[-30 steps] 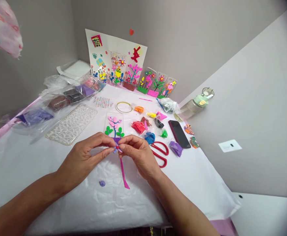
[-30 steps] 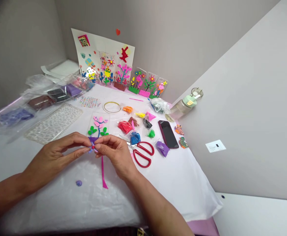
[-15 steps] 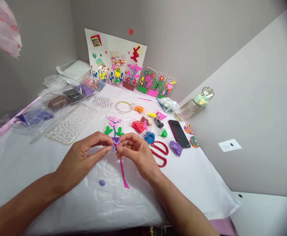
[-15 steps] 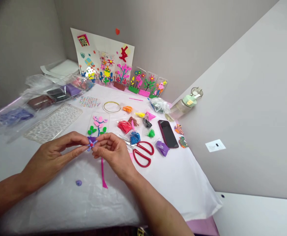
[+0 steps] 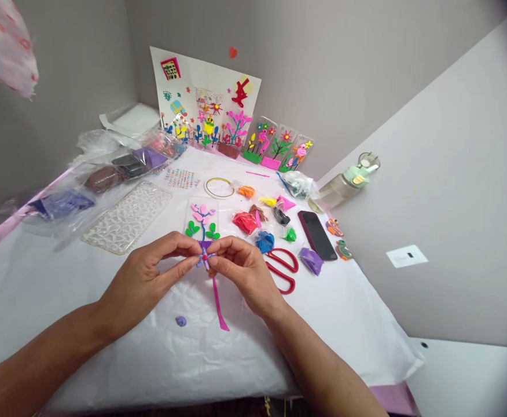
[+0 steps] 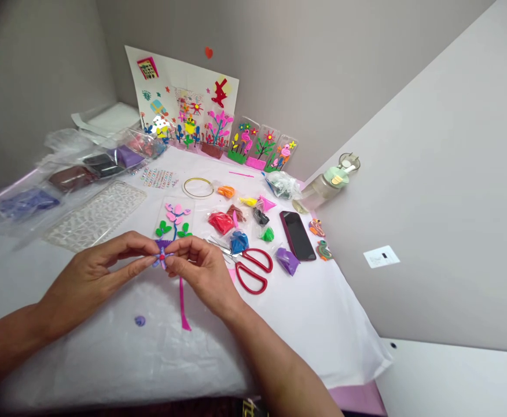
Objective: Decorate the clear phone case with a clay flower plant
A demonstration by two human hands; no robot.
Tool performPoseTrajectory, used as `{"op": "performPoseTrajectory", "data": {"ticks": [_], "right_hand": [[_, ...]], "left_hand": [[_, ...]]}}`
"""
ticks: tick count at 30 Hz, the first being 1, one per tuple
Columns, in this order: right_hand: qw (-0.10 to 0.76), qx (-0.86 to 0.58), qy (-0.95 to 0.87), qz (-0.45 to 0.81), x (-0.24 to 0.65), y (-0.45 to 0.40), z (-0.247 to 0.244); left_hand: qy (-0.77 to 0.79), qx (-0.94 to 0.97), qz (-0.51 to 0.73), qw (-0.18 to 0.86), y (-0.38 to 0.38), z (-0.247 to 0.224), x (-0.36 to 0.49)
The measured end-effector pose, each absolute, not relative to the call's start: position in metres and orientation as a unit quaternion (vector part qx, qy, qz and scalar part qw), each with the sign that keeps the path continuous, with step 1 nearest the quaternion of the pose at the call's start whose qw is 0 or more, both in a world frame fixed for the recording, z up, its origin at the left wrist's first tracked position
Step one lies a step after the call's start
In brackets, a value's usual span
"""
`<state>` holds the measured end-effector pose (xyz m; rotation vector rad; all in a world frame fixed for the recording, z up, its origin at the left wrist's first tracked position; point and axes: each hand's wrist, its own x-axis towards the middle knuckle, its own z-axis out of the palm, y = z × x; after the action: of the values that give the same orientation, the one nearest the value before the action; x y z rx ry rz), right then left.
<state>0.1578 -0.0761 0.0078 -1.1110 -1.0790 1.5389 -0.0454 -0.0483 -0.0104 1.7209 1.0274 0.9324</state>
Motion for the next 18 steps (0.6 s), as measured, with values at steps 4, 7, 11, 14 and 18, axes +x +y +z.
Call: {"op": "performPoseTrajectory", "data": {"ticks": [4, 7, 11, 14, 18], "right_hand": [[0.464, -0.448, -0.44, 0.625, 0.1579, -0.0766, 0.0083], [0.467, -0.44, -0.442, 0.627, 0.1583, -0.0768, 0.0088], [0.461, -0.437, -0.431, 0.641, 0.1578, -0.0772, 0.0093], [0.461, -0.436, -0.418, 0.65, 0.157, -0.0776, 0.0093], [0.466, -0.436, -0.42, 0.645, 0.1566, -0.0777, 0.0098]], "left_hand": [[0.413, 0.692, 0.375, 0.459, -0.0488, -0.0104, -0.0453], [0.411, 0.686, 0.375, 0.469, -0.0494, -0.01, -0.0461], [0.41, 0.689, 0.379, 0.463, -0.0492, -0.0102, -0.046], [0.409, 0.69, 0.376, 0.464, -0.0489, -0.011, -0.0455], [0.434, 0.668, 0.377, 0.473, -0.0479, -0.0114, -0.0466]]}}
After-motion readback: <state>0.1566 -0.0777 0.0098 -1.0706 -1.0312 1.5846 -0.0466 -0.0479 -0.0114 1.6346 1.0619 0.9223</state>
